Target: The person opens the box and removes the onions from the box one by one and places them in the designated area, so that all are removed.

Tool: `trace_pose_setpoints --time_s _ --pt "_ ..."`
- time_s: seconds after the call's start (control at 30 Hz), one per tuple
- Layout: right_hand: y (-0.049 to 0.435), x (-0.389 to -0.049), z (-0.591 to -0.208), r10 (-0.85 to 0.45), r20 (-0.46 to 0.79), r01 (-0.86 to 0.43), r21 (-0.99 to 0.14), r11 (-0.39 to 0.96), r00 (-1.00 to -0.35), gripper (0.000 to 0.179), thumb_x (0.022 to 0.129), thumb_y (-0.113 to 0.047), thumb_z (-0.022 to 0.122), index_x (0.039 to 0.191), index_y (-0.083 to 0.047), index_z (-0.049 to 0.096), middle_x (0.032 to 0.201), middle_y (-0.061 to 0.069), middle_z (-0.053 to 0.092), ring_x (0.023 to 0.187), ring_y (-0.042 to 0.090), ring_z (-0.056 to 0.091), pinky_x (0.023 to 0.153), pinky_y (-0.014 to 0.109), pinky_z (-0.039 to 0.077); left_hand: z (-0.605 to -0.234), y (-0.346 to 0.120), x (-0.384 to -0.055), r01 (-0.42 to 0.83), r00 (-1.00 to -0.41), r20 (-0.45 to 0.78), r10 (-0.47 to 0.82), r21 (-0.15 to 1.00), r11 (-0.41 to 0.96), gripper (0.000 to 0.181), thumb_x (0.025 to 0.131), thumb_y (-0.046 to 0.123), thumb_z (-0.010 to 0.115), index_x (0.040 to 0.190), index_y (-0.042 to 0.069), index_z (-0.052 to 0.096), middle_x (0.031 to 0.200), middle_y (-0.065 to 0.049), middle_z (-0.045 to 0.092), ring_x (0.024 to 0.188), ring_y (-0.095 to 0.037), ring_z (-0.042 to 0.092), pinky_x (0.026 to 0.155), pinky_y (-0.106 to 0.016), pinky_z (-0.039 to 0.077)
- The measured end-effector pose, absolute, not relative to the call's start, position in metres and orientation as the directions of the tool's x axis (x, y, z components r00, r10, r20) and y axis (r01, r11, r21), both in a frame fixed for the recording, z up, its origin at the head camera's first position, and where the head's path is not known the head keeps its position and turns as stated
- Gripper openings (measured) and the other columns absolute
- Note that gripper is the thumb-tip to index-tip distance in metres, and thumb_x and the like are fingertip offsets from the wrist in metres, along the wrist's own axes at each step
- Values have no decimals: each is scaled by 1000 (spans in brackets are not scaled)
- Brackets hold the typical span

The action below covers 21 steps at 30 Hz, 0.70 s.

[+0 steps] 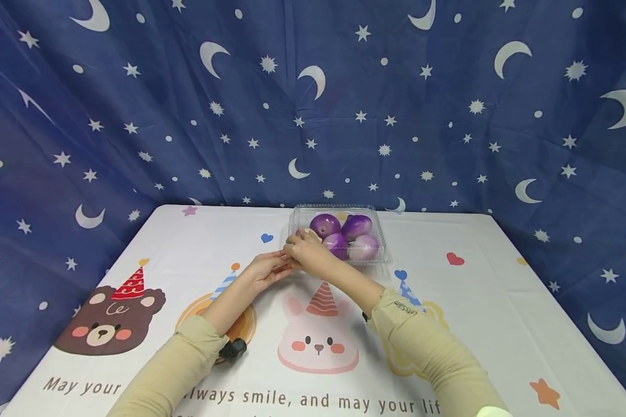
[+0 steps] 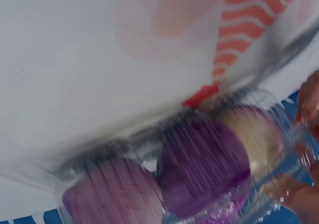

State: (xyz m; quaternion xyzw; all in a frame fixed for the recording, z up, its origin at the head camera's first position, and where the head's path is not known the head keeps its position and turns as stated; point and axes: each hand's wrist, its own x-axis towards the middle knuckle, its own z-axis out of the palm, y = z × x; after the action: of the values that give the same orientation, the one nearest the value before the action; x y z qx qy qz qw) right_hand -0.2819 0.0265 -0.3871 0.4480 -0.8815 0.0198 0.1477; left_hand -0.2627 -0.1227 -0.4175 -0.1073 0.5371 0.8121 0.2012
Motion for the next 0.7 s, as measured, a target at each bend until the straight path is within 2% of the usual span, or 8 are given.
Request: trace_pose_setpoints --time_s 0.07,0.23,0.3,0.4,0.53,0.57,0.63,0.7 --pt "25 -281 -390 -773 295 -793 75 605 -562 13 78 -12 73 89 -7 66 98 6 66 94 26 56 90 43 46 -417 -123 -263 -442 -897 -395 201 831 -338 47 97 -4 41 141 -12 28 88 -5 59 76 -8 61 107 -37 35" --pt "22 -280 -395 -753 294 -772 72 632 -589 17 80 -14 73 85 -5 60 90 7 64 100 32 60 92 47 49 -415 -122 -265 -440 -898 -406 170 836 -328 46 96 -4 42 140 -13 31 89 -7 59 74 -9 62 102 -34 40" --pt "22 -280 -396 -749 290 -764 83 640 -595 19 81 -17 73 85 -4 59 89 7 64 103 35 61 94 48 48 -415 -121 -266 -436 -900 -410 149 841 -321 45 95 -6 43 138 -13 33 96 -12 60 73 -9 63 100 -33 42" --pt "23 -279 -397 -742 306 -768 54 638 -596 19 82 -15 72 83 -4 56 84 7 63 96 30 62 90 41 49 -414 -118 -264 -422 -906 -411 103 859 -291 43 94 -6 45 136 -14 37 93 -11 63 72 -9 63 93 -29 49" --pt "27 -280 -393 -724 367 -790 -51 611 -584 16 82 -6 68 77 -5 52 73 4 59 76 20 54 77 35 47 -429 -116 -272 -387 -920 -386 63 876 -287 42 91 -4 54 132 -11 46 97 -15 67 86 -19 68 89 -28 53" --pt "28 -280 -392 -721 376 -794 -71 604 -582 16 82 -4 67 76 -6 52 72 4 58 73 19 53 77 35 46 -445 -120 -282 -357 -934 -344 99 880 -314 39 89 -2 59 127 -9 52 99 -17 67 88 -21 68 88 -29 54" --pt "29 -281 -389 -718 382 -799 -103 593 -582 15 81 -2 66 75 -6 53 70 4 59 72 18 52 78 35 45 -454 -122 -288 -351 -936 -333 113 878 -326 38 87 -1 62 125 -7 55 110 -21 65 99 -26 67 90 -32 53" --pt "30 -282 -387 -720 371 -798 -111 593 -587 13 80 -1 66 74 -6 55 70 3 61 73 19 53 81 37 45 -455 -123 -289 -342 -939 -318 126 883 -320 38 87 -2 63 124 -8 56 105 -20 67 94 -24 68 88 -32 54"
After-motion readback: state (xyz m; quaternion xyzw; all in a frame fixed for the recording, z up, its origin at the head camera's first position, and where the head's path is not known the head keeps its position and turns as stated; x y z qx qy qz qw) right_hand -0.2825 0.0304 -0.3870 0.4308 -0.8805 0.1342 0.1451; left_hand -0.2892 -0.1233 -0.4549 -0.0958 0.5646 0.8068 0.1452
